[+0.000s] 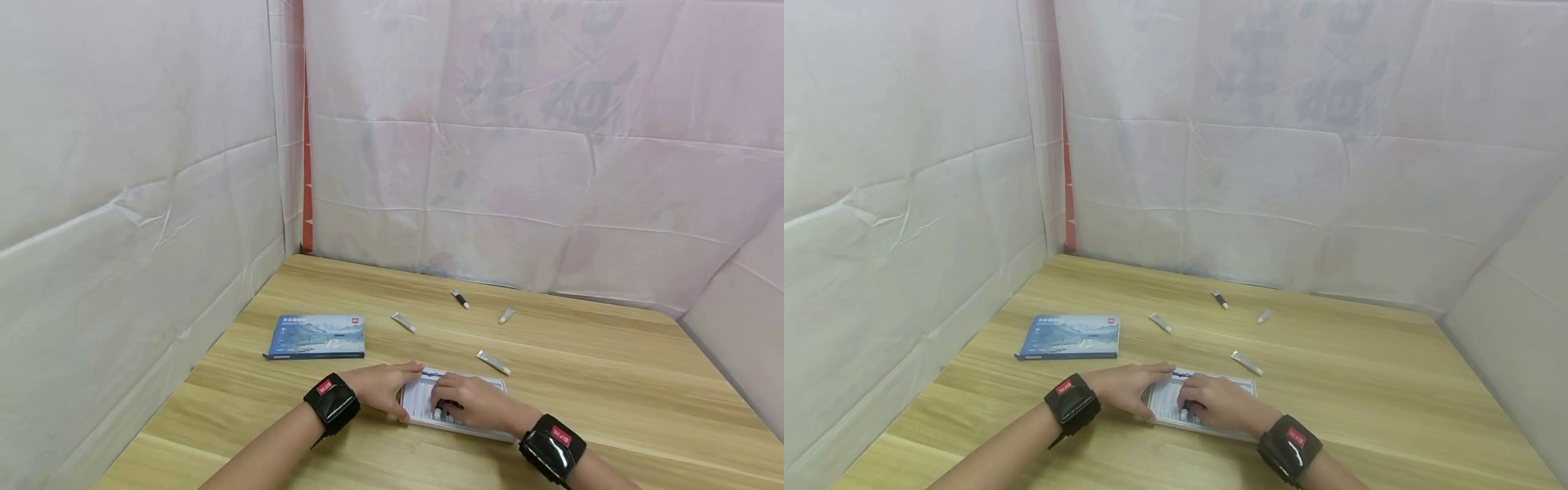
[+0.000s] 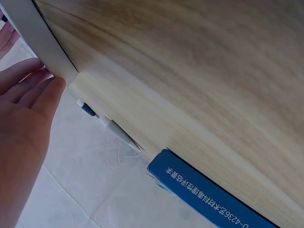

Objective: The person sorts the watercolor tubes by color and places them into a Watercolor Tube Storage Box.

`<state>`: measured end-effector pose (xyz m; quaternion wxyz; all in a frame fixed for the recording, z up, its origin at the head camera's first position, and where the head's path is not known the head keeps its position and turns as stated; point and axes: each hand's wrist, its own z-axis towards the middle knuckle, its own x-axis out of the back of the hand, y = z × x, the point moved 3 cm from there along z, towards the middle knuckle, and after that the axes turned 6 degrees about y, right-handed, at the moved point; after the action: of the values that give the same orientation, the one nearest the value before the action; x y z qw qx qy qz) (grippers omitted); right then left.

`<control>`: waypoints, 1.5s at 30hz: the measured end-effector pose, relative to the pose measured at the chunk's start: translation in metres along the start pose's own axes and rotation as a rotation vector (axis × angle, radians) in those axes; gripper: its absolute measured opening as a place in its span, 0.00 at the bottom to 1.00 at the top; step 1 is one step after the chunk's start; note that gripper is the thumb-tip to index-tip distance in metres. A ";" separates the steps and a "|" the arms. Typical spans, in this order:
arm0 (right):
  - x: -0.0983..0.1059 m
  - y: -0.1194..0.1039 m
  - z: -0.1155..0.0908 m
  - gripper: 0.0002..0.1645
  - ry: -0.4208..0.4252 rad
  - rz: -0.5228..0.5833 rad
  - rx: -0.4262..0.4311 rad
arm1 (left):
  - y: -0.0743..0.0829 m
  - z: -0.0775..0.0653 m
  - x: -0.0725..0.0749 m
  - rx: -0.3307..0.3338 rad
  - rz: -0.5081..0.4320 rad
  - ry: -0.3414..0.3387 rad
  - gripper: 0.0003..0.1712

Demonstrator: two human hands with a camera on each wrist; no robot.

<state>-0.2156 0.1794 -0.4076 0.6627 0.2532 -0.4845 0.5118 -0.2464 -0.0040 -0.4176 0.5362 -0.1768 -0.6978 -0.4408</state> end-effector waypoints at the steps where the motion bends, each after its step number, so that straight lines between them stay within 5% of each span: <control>1: 0.001 0.001 -0.001 0.14 0.000 0.012 -0.011 | 0.000 0.000 0.000 0.000 0.000 0.001 0.49; 10: 0.003 0.002 -0.009 0.08 -0.040 0.063 -0.073 | -0.001 0.001 -0.001 0.000 0.005 -0.003 0.49; 19: 0.003 0.000 0.006 0.07 -0.104 -0.023 -0.015 | -0.001 0.000 0.001 0.009 0.005 0.006 0.49; 24: 0.004 0.011 0.010 0.07 -0.036 0.005 -0.057 | -0.002 -0.001 0.000 0.005 0.010 0.012 0.50; 30: 0.024 0.074 0.010 0.07 0.098 -0.104 -0.269 | 0.002 0.000 0.001 0.002 0.025 0.010 0.50; 37: 0.032 0.167 0.013 0.17 -0.068 -0.119 -0.605 | 0.003 -0.001 0.003 -0.011 0.056 0.009 0.50; 41: 0.022 0.197 0.014 0.22 -0.119 -0.120 -0.639 | 0.003 0.000 0.001 0.004 0.072 0.010 0.50; 45: 0.011 0.209 0.015 0.15 -0.107 -0.193 -0.581 | 0.000 0.002 0.000 -0.004 0.070 0.008 0.49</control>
<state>-0.4146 0.2445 -0.4253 0.7265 0.1245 -0.6185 0.2724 -0.2475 -0.0022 -0.4176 0.5538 -0.2004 -0.6882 -0.4237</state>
